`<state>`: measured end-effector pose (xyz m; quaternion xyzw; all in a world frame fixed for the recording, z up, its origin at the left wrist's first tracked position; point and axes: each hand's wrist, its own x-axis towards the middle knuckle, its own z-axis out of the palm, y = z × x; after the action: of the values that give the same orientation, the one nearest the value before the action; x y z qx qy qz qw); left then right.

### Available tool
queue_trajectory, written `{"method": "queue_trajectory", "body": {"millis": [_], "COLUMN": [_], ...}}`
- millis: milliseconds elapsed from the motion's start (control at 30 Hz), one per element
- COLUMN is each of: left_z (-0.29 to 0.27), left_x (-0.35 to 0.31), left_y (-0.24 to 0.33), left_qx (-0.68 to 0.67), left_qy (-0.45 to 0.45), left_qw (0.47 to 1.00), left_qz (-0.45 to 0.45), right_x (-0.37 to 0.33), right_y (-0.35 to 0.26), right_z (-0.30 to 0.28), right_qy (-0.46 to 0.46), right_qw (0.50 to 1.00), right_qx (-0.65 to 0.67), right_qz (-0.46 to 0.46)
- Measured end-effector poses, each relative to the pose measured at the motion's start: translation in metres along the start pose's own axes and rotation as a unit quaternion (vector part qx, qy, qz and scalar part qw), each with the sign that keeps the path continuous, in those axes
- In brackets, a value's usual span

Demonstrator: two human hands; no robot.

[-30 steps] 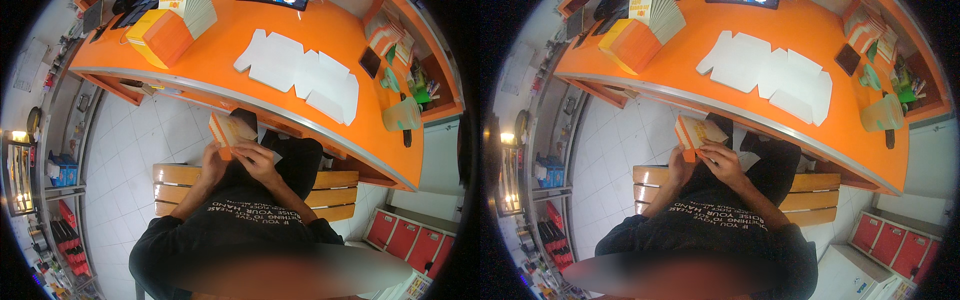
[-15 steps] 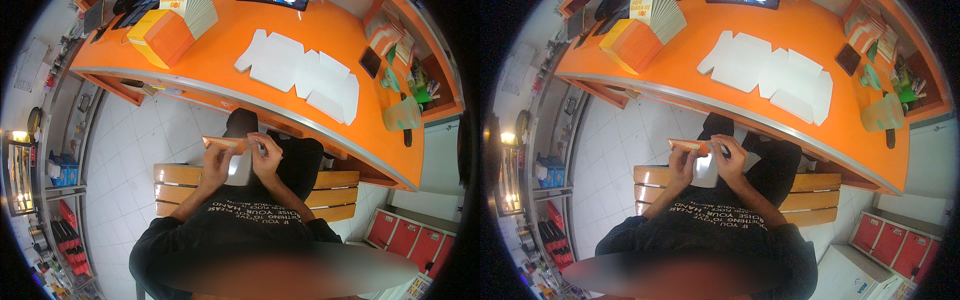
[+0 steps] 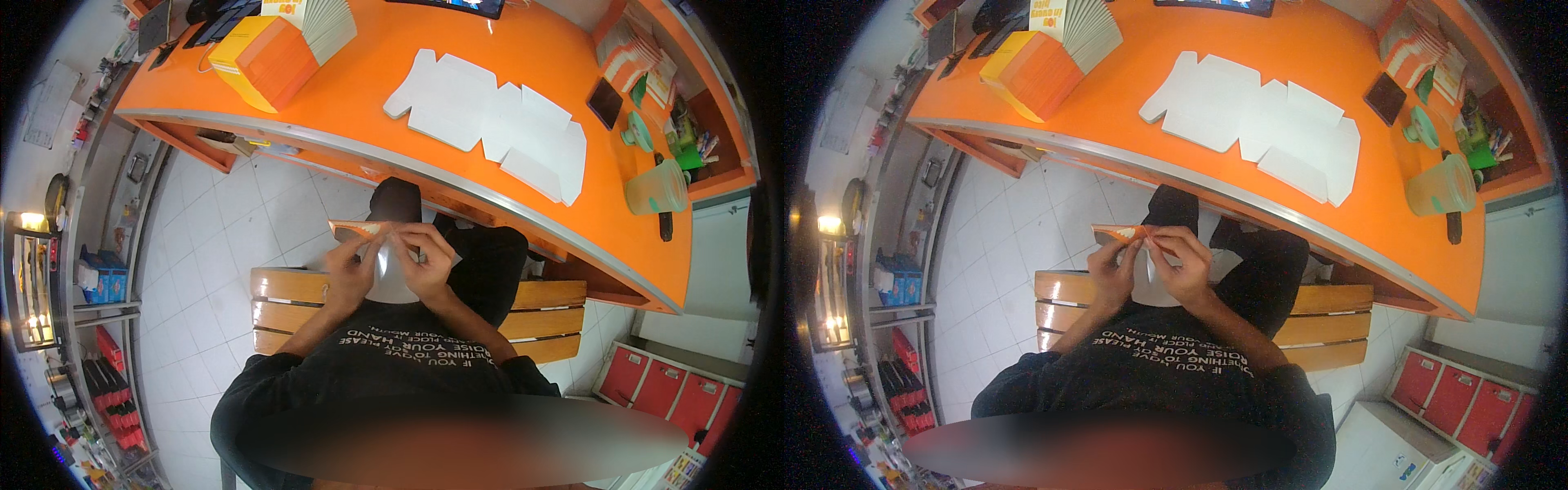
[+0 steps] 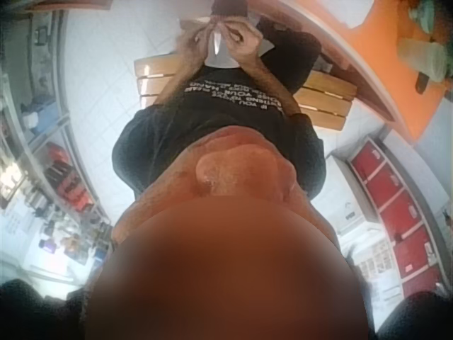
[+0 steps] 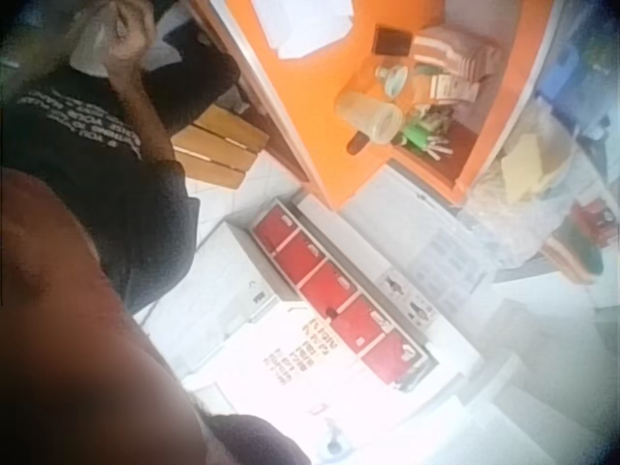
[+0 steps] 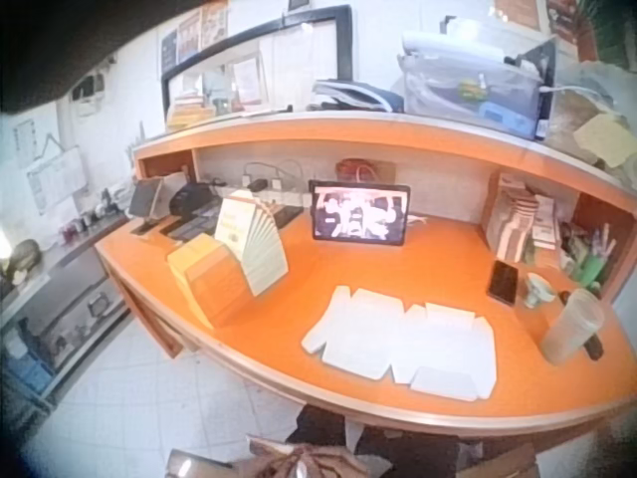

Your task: The person assembles small, flat-packed cardboard boxes by folding the flaps and tucking the tabs into slots. They handle the boxes one at a time, folding the sides and bottom to form a cube shape, and then place the finished boxes on the counter.

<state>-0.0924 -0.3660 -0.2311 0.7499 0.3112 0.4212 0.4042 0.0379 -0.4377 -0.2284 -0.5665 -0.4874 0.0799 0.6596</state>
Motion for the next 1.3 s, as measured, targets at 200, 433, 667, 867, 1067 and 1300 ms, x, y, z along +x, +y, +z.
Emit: {"method": "queue_trajectory", "body": {"millis": [200, 433, 667, 867, 1067, 1300], "left_z": [0.007, 0.002, 0.008, 0.015, 0.016, 0.020], "left_x": [-0.003, -0.006, -0.007, -0.001, 0.002, 0.000], "left_y": [-0.012, -0.019, -0.010, -0.001, 0.000, -0.024], "left_qx": [-0.067, -0.054, -0.077, -0.069, -0.100, -0.157], "left_qy": [-0.015, 0.017, 0.030, 0.045, 0.032, -0.010], "left_qw": [0.997, 0.998, 0.996, 0.997, 0.994, 0.983], "left_qz": [0.046, 0.005, -0.037, 0.015, -0.016, -0.096], "right_x": [0.003, 0.008, -0.001, -0.004, 0.004, 0.010], "right_y": [-0.001, -0.003, 0.009, 0.011, 0.006, 0.011], "right_z": [0.001, 0.001, 0.000, -0.001, -0.004, -0.003], "right_qy": [-0.001, -0.079, -0.053, -0.028, -0.044, -0.039], "right_qw": [1.000, 0.996, 0.997, 0.985, 0.996, 0.999], "right_qx": [-0.016, -0.020, 0.049, 0.142, 0.048, -0.018], "right_qz": [-0.008, -0.024, 0.021, 0.096, 0.062, 0.017]}}
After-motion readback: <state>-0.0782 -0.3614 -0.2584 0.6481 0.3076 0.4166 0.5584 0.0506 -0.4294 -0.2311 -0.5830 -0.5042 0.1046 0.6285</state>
